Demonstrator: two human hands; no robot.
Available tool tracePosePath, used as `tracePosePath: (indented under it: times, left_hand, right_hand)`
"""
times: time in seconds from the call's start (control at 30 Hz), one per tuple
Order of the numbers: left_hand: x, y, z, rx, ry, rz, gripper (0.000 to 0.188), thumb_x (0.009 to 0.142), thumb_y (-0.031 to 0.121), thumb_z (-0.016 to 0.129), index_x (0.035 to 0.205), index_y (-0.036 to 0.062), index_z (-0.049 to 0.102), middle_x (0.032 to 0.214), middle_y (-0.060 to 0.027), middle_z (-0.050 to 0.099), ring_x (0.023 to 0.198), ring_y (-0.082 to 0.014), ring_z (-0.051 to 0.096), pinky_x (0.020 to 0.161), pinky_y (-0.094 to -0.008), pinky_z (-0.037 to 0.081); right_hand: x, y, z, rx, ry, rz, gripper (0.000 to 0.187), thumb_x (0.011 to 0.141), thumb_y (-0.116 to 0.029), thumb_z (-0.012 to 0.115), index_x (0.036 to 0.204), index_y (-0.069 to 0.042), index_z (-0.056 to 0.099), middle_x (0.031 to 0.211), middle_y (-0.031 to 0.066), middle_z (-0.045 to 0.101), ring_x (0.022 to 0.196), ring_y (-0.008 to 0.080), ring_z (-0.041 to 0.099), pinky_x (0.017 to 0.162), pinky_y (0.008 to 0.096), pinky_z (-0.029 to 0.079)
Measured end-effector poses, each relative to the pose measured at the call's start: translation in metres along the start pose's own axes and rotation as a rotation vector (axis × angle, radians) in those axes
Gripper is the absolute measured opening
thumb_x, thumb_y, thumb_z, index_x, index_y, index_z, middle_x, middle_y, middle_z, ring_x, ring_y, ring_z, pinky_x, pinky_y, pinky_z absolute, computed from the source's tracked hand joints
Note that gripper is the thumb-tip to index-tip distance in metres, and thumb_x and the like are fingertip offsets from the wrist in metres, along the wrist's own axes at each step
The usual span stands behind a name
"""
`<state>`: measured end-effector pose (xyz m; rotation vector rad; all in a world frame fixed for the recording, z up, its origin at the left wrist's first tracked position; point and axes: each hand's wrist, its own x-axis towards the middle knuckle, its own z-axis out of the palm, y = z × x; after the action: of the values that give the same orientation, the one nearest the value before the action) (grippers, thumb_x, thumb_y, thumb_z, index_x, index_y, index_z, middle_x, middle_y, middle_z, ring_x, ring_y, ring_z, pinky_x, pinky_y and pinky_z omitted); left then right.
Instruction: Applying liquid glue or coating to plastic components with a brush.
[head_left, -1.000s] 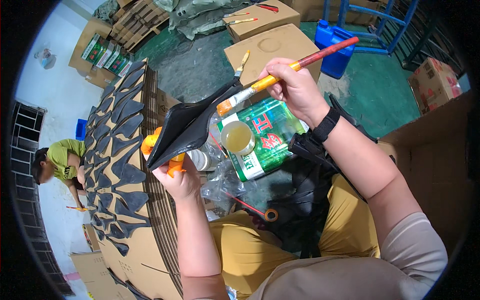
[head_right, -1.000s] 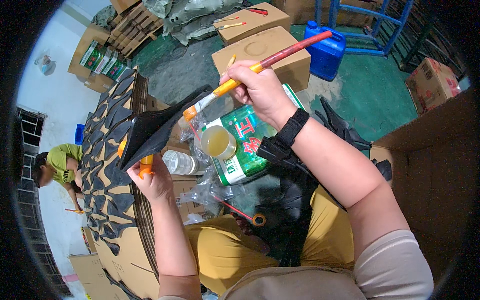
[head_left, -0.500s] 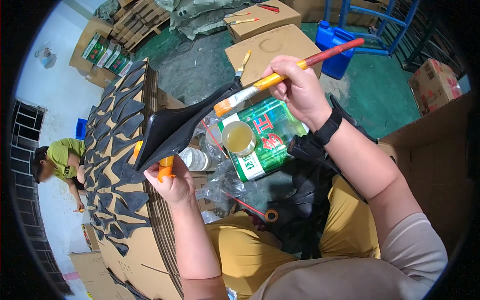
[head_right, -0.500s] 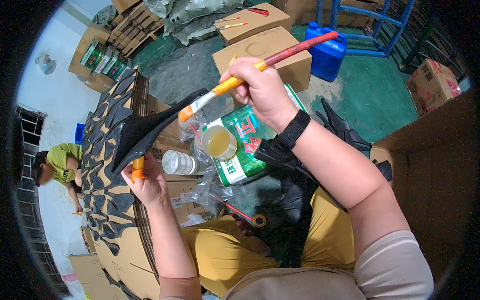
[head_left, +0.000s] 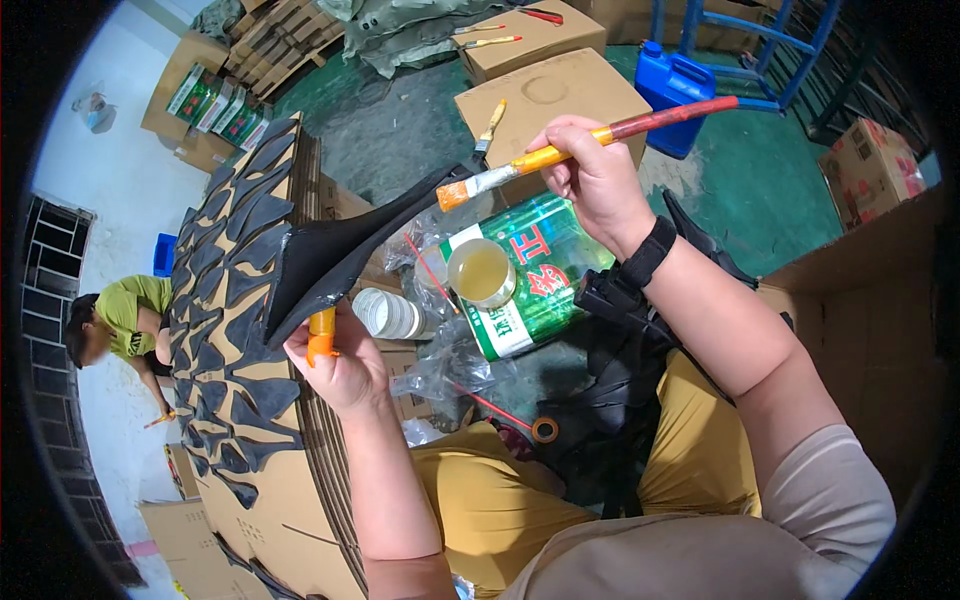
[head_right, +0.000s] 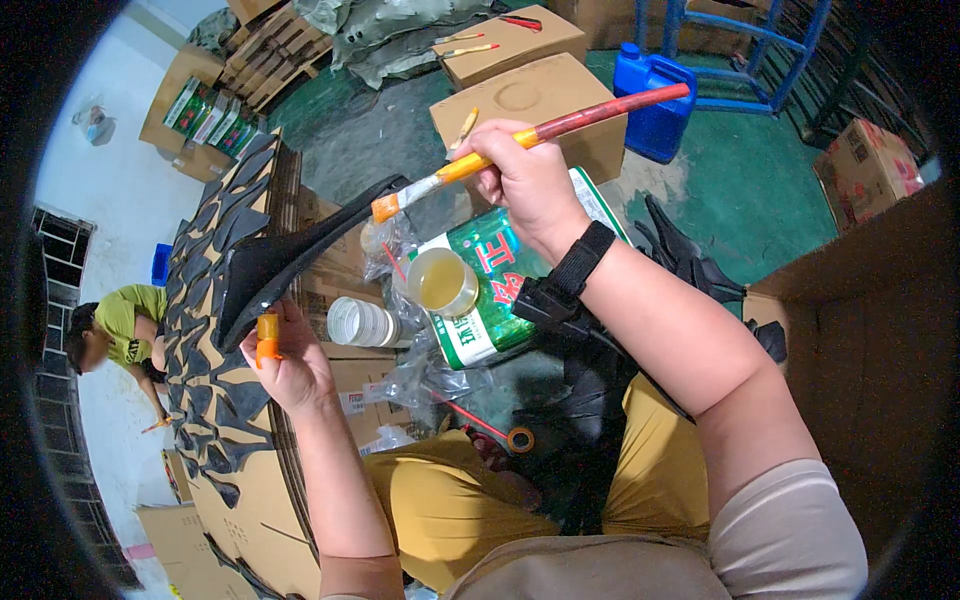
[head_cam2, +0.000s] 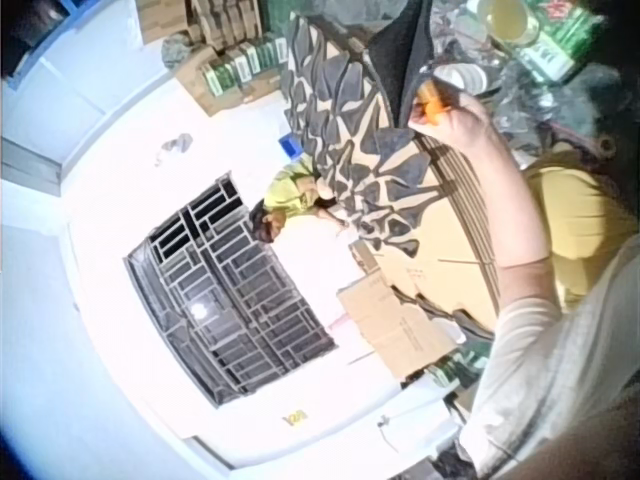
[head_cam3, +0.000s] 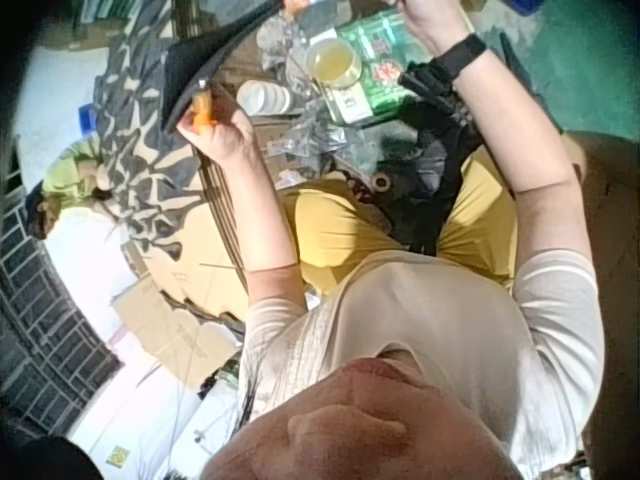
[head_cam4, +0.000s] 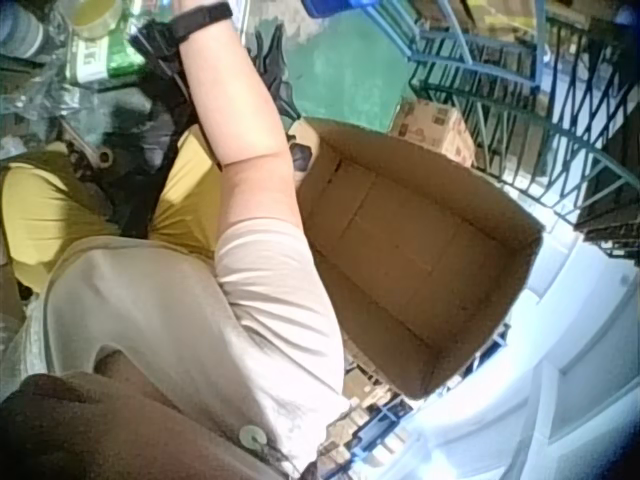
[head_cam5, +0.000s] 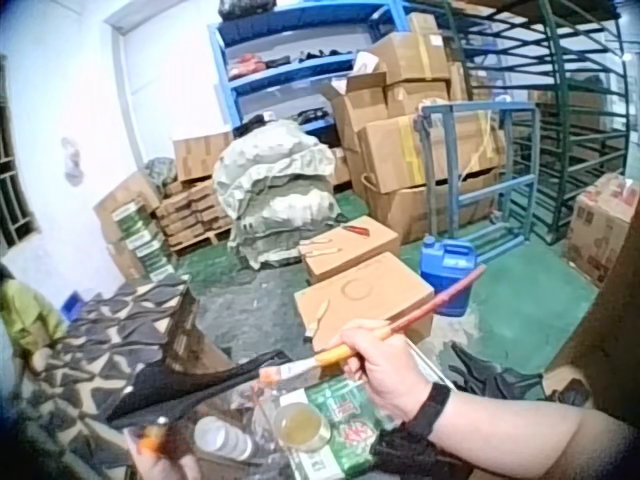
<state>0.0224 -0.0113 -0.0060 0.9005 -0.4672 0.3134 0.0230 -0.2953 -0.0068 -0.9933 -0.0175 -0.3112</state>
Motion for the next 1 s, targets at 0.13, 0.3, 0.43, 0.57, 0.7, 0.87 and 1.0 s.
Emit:
tracePosePath:
  times: [0.13,0.3,0.43,0.57,0.7,0.87,1.0]
  left_hand:
    - [0.002,0.004,-0.008,-0.09,0.007,-0.028,0.025,0.088,0.008,0.053,0.112,0.003,0.055,0.117,-0.0132,0.056,0.108,-0.0256,0.054,0.101,-0.039,0.038]
    - [0.003,0.009,-0.013,-0.227,0.073,-0.08,0.026,0.09,0.009,0.045,0.112,0.0003,0.056,0.118,-0.017,0.056,0.112,-0.0289,0.051,0.104,-0.0424,0.035]
    - [0.008,0.012,-0.02,-0.378,0.2,-0.152,0.029,0.091,0.009,0.039,0.109,-0.0094,0.053,0.114,-0.0219,0.056,0.114,-0.0325,0.05,0.106,-0.0456,0.034]
    - [0.011,0.014,-0.022,-0.352,0.312,-0.135,0.027,0.09,0.007,0.04,0.106,-0.0109,0.053,0.112,-0.0235,0.056,0.11,-0.0328,0.051,0.104,-0.047,0.035]
    - [0.017,0.024,-0.03,-0.397,0.433,-0.172,0.024,0.089,0.005,0.044,0.104,-0.0105,0.053,0.11,-0.0214,0.056,0.105,-0.032,0.053,0.102,-0.0487,0.037]
    - [0.019,0.027,-0.035,0.163,0.625,-0.027,0.014,0.089,0.005,0.046,0.103,0.0053,0.045,0.105,-0.0116,0.056,0.093,-0.0236,0.054,0.09,-0.042,0.044]
    - [0.021,0.025,-0.036,0.791,0.437,0.133,0.028,0.083,-0.009,0.042,0.109,0.002,0.044,0.1,-0.0066,0.05,0.08,-0.0128,0.052,0.073,-0.0225,0.044]
  right_hand:
    - [0.003,0.003,-0.002,0.04,0.045,0.003,0.02,0.087,-0.014,0.05,0.081,0.002,0.059,0.057,0.001,0.049,0.045,0.0052,0.041,0.043,0.0195,0.034]
    - [0.007,0.008,-0.01,0.043,0.058,0.001,0.018,0.087,-0.013,0.05,0.081,0.001,0.059,0.06,0.0012,0.051,0.046,0.0037,0.042,0.044,0.0187,0.035]
    - [0.009,0.009,-0.01,0.047,0.095,0.005,0.017,0.087,-0.013,0.051,0.08,0.001,0.058,0.06,0.0008,0.051,0.046,0.0038,0.042,0.044,0.0187,0.035]
    - [0.008,0.011,-0.009,0.008,0.097,0.008,0.018,0.087,-0.015,0.051,0.078,0.0,0.058,0.058,0.0,0.05,0.046,0.0042,0.042,0.044,0.0187,0.035]
    - [0.002,0.017,-0.004,-0.14,0.046,0.036,0.02,0.087,-0.018,0.051,0.078,-0.001,0.06,0.057,-0.001,0.049,0.047,0.0042,0.043,0.044,0.0185,0.034]
    - [-0.021,0.018,0.016,-0.371,-0.161,0.186,0.025,0.091,-0.025,0.051,0.087,-0.003,0.062,0.062,0.0001,0.055,0.052,0.0047,0.048,0.047,0.0181,0.037]
    - [-0.046,0.015,0.036,-0.264,-0.307,0.221,0.026,0.094,-0.027,0.049,0.097,-0.003,0.06,0.066,0.0035,0.06,0.052,0.0061,0.053,0.045,0.0182,0.04]
